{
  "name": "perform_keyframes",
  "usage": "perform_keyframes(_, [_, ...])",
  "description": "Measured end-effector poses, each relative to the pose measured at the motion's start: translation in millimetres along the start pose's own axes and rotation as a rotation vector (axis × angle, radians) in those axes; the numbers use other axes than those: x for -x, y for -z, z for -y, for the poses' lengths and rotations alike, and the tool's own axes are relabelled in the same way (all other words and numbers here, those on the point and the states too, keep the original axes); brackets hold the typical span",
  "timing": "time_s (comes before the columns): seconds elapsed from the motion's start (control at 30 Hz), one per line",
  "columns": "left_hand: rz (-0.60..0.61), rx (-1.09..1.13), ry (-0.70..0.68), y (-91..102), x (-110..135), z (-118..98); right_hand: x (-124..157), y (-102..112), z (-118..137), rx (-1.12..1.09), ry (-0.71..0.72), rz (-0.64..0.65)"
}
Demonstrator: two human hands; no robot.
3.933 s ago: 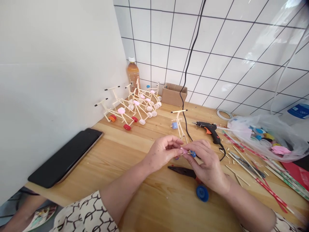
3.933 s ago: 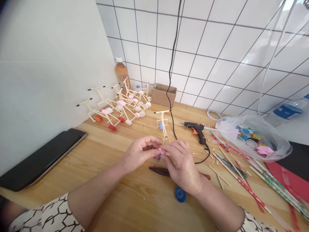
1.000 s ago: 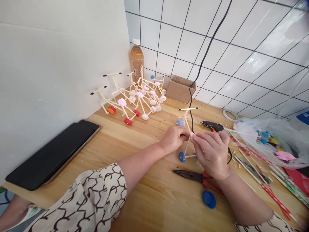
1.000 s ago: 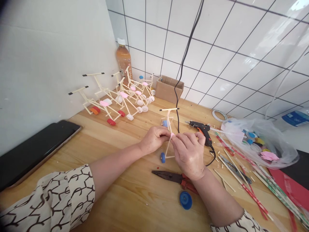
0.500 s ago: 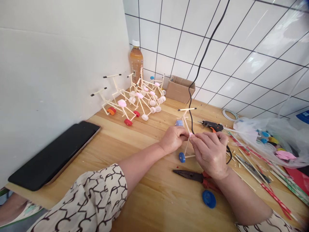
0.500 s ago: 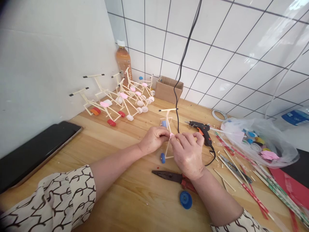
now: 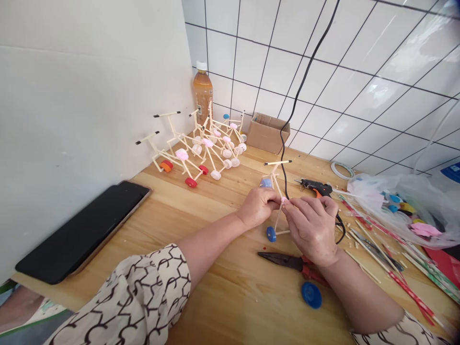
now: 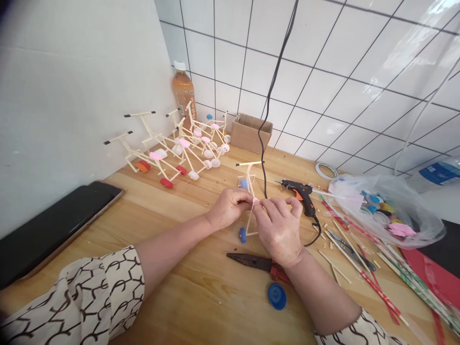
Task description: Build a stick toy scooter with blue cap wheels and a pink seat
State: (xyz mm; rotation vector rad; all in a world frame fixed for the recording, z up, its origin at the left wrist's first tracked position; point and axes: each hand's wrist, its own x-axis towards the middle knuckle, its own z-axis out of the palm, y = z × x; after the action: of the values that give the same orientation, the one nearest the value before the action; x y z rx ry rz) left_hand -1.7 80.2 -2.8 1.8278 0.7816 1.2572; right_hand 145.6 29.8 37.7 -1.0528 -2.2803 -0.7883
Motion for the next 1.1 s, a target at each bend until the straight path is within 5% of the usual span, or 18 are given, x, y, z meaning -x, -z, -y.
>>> perform_keyframes(0.53, [0.012, 0.003, -0.009, -0.5, -0.7, -0.9, 1.4, -1.8, -6.5, -0.108, -0.065, -0.076])
perform_keyframes(1.1, [0.010, -0.036, 0.023, -1.4, -1.1, -4.8, -3.4, -3.7, -4.0, -0.064, -0.259, 0.003])
